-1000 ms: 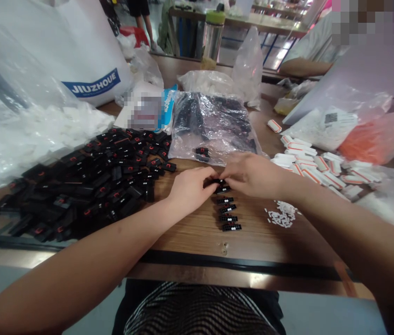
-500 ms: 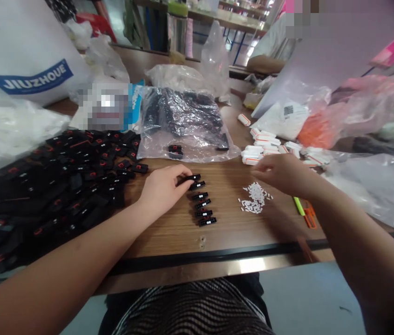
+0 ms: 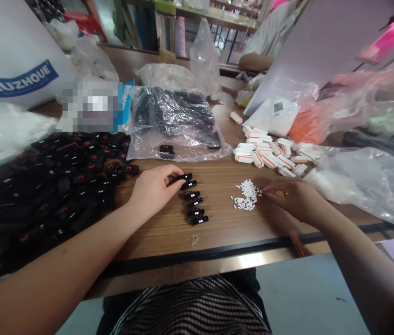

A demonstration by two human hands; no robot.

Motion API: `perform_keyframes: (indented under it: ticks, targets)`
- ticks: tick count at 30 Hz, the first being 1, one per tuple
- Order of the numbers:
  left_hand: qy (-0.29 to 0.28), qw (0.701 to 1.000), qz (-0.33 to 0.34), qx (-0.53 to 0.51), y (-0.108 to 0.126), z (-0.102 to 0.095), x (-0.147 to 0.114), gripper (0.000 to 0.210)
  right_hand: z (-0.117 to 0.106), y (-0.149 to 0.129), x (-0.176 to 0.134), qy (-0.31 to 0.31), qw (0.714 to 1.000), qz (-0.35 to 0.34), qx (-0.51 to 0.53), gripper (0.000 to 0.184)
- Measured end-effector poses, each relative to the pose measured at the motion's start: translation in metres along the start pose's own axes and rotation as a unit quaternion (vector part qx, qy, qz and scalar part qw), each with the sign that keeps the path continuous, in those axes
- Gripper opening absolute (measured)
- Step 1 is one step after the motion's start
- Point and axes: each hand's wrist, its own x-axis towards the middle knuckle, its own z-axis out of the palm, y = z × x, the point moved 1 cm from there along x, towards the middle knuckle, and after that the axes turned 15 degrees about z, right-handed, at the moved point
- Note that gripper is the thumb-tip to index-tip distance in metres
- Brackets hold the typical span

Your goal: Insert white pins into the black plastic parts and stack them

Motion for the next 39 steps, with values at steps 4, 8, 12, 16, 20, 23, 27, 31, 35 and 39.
perform_keyframes:
  ticks: [4, 8, 12, 16, 20, 23, 27, 31, 35, 39]
  targets:
    - [-0.005, 1.0, -0.005, -0.001, 0.0, 0.0, 0.0, 0.012, -0.004, 0.006, -0.003, -0.015, 0.997, 0.071, 0.008, 0.022]
    - [-0.004, 1.0, -0.006, 0.0, 0.0, 0.0, 0.0, 0.012, -0.001, 0.01, -0.009, -0.004, 0.989, 0.146, 0.033, 0.025]
    - [-0.004, 1.0, 0.001, 0.001, -0.001, 0.0, 0.0, 0.013, 0.004, 0.006, -0.008, 0.011, 0.997, 0.081, 0.013, 0.02]
    - [-0.004, 1.0, 0.003, -0.001, -0.002, 0.0, 0.0, 0.013, 0.004, 0.006, -0.006, 0.03, 1.0, 0.003, -0.001, 0.025]
    - [-0.003, 1.0, 0.001, 0.0, -0.003, 0.001, 0.0, 0.012, 0.003, 0.012, -0.009, 0.017, 0.998, 0.048, 0.022, 0.027]
    - [-0.003, 1.0, 0.0, -0.003, -0.002, 0.0, -0.001, 0.012, 0.004, 0.015, -0.01, 0.006, 0.997, 0.069, 0.029, 0.028]
    - [-0.004, 1.0, -0.004, -0.004, -0.001, 0.0, 0.0, 0.012, 0.003, 0.015, -0.008, -0.006, 0.997, 0.07, 0.023, 0.026]
    - [-0.002, 1.0, -0.008, -0.007, 0.002, -0.001, 0.001, 0.01, 0.001, 0.016, -0.002, -0.012, 0.997, 0.079, -0.007, 0.021]
    - [0.002, 1.0, 0.006, -0.011, 0.003, -0.001, 0.0, 0.01, -0.002, 0.002, 0.007, 0.006, 0.996, 0.092, 0.009, 0.016]
    - [0.007, 1.0, -0.004, -0.021, 0.002, 0.0, -0.001, 0.011, -0.001, -0.059, 0.023, 0.02, 0.995, -0.008, 0.095, 0.021]
